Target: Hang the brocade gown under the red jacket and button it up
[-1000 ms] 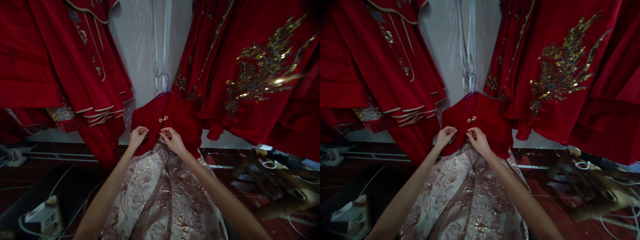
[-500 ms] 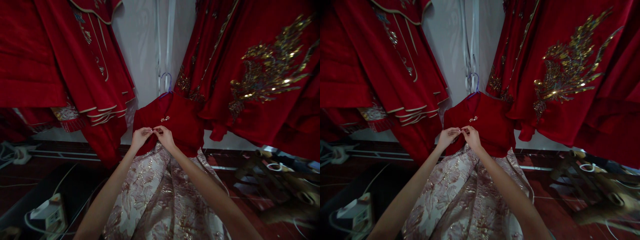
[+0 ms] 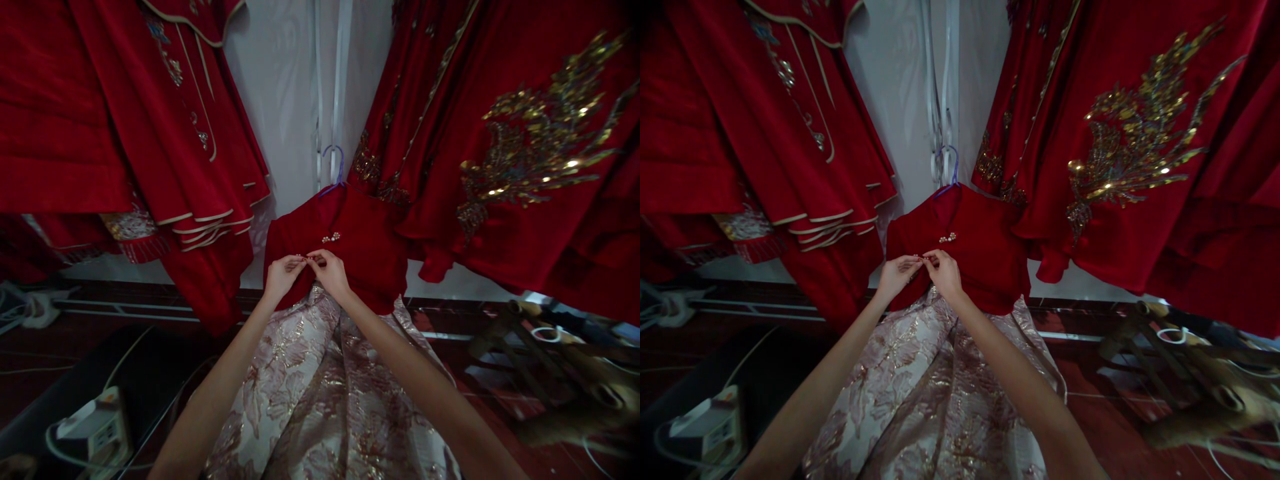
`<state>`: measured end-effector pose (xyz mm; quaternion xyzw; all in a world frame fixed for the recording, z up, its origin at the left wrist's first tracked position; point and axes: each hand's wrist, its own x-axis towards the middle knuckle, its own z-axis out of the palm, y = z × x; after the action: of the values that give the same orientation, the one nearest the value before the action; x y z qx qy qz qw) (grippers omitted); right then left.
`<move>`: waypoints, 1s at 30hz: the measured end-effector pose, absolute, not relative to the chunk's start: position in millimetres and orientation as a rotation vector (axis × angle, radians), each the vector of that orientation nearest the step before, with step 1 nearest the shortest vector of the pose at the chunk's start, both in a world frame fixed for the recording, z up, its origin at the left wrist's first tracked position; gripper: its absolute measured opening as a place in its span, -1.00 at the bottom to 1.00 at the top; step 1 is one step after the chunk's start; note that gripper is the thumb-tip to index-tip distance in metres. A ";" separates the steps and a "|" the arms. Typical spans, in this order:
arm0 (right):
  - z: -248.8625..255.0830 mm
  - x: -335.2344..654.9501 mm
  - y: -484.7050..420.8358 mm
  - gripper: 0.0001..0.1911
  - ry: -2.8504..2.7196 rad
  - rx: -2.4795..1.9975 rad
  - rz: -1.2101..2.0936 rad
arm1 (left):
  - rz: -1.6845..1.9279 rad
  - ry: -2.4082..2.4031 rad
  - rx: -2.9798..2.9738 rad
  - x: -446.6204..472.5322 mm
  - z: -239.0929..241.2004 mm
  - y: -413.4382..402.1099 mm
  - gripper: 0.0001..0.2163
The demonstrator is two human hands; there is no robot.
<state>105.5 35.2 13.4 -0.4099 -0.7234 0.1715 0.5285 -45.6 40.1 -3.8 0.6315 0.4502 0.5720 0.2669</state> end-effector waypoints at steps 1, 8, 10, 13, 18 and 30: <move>13.2 105.8 35.7 -0.84 -1.734 -0.978 0.409 | 1.549 1.216 1.703 -45.8 -3.4 39.9 -0.78; 12.2 108.9 37.1 -0.84 -1.739 -0.950 0.432 | 1.556 1.189 1.688 -44.2 1.1 36.7 -0.77; 12.4 108.8 37.5 -0.84 -1.742 -0.952 0.435 | 1.557 1.186 1.692 -43.5 0.8 36.6 -0.78; 12.4 107.4 37.8 -0.84 -1.733 -0.973 0.426 | 1.549 1.183 1.712 -43.7 -0.8 37.6 -0.79; 11.4 104.5 37.5 -0.84 -1.726 -0.977 0.403 | 1.538 1.188 1.713 -45.4 -3.7 41.1 -0.79; 11.5 100.1 40.2 -0.84 -1.775 -1.042 0.326 | 1.484 1.196 1.766 -54.3 -0.8 44.7 -0.84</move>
<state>100.1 40.2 11.5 -0.4318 -0.7354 0.1350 0.5046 -54.3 44.7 -0.8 0.6547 0.4433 0.5501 0.2686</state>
